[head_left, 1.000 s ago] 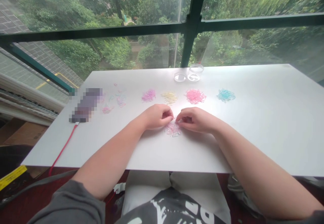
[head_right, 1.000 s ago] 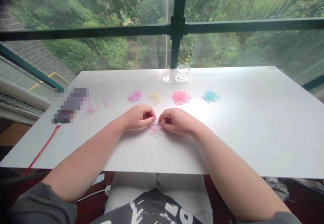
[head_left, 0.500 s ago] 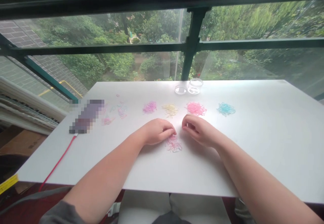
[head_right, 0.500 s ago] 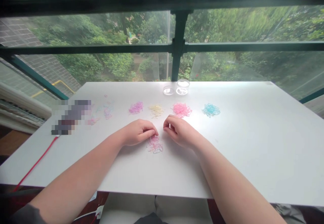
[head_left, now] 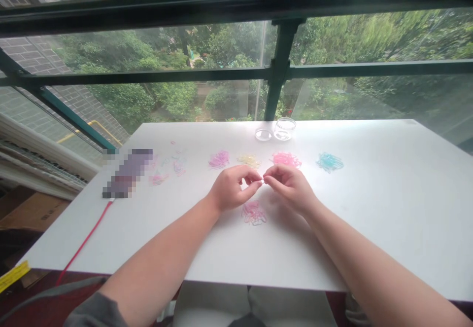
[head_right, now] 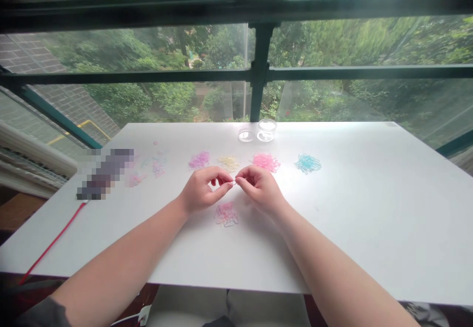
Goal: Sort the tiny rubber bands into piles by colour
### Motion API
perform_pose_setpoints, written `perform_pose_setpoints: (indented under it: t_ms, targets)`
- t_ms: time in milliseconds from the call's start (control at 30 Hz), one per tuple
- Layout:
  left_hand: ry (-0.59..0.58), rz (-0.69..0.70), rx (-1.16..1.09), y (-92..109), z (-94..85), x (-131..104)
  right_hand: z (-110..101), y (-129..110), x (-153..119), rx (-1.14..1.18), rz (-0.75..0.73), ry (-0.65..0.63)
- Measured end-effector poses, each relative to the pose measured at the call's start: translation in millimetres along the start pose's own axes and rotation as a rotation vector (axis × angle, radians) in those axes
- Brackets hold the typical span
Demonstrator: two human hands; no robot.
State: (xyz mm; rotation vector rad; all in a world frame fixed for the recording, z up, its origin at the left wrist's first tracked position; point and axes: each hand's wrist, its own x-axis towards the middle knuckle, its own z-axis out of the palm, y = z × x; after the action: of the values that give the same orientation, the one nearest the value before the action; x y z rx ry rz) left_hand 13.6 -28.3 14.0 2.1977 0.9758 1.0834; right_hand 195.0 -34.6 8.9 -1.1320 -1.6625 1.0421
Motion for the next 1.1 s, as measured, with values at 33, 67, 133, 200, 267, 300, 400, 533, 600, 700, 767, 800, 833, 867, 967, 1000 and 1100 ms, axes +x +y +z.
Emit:
perform_pose_setpoints:
  t_ms: [33,67,133,200,267,300,400,533,600,700,767,800,833,867,967,1000,1100]
  targets:
    - [0.001,0.001,0.002,0.1,-0.4,0.2,0.1,-0.1,-0.1,0.009,-0.001,0.002]
    - [-0.004,0.000,0.005,0.2,-0.8,0.4,0.1,-0.3,-0.2,0.017,-0.003,0.003]
    - [-0.022,-0.001,0.010,0.2,-1.2,0.7,0.1,-1.2,-0.5,0.025,-0.008,0.005]
    - [-0.032,-0.009,0.015,0.4,-0.8,0.8,0.4,-2.2,-0.9,0.017,-0.005,-0.001]
    - [-0.023,-0.019,0.013,0.5,0.2,0.8,0.5,-2.5,-1.5,0.007,-0.005,-0.010]
    - [-0.013,-0.023,0.008,0.7,0.7,0.8,0.3,-2.4,-1.8,0.006,-0.008,-0.013]
    - [0.020,-0.037,-0.010,1.3,1.3,0.7,-1.1,-1.4,-2.8,0.012,-0.027,-0.008]
    - [0.038,-0.051,-0.016,2.1,0.4,0.5,-3.3,-1.3,-4.7,-0.005,-0.048,-0.065]
    - [0.036,-0.051,-0.014,2.0,0.1,0.4,-3.6,-2.2,-5.4,-0.028,-0.050,-0.081]
    - [0.033,-0.048,-0.020,1.1,0.2,0.1,-3.3,-3.7,-5.7,-0.073,-0.052,-0.058]
    - [0.029,-0.047,-0.023,0.4,0.6,-0.2,-3.0,-4.3,-5.5,-0.093,-0.053,-0.054]
    - [0.027,-0.050,-0.024,0.1,0.8,-0.3,-2.9,-4.4,-5.4,-0.098,-0.054,-0.056]
    - [0.023,-0.056,-0.024,-0.1,1.0,-0.4,-2.8,-4.4,-5.3,-0.100,-0.055,-0.057]
    - [0.017,-0.067,-0.026,-0.3,1.1,-0.4,-2.8,-4.3,-5.2,-0.100,-0.056,-0.057]
    - [-0.012,-0.108,-0.030,-0.8,1.3,-0.4,-2.8,-3.3,-5.0,-0.099,-0.060,-0.048]
    - [-0.023,-0.119,-0.030,-0.9,1.3,-0.4,-2.8,-2.8,-4.9,-0.099,-0.064,-0.047]
    - [-0.046,-0.137,-0.029,-1.3,1.2,-0.4,-2.9,-2.0,-4.8,-0.101,-0.078,-0.048]
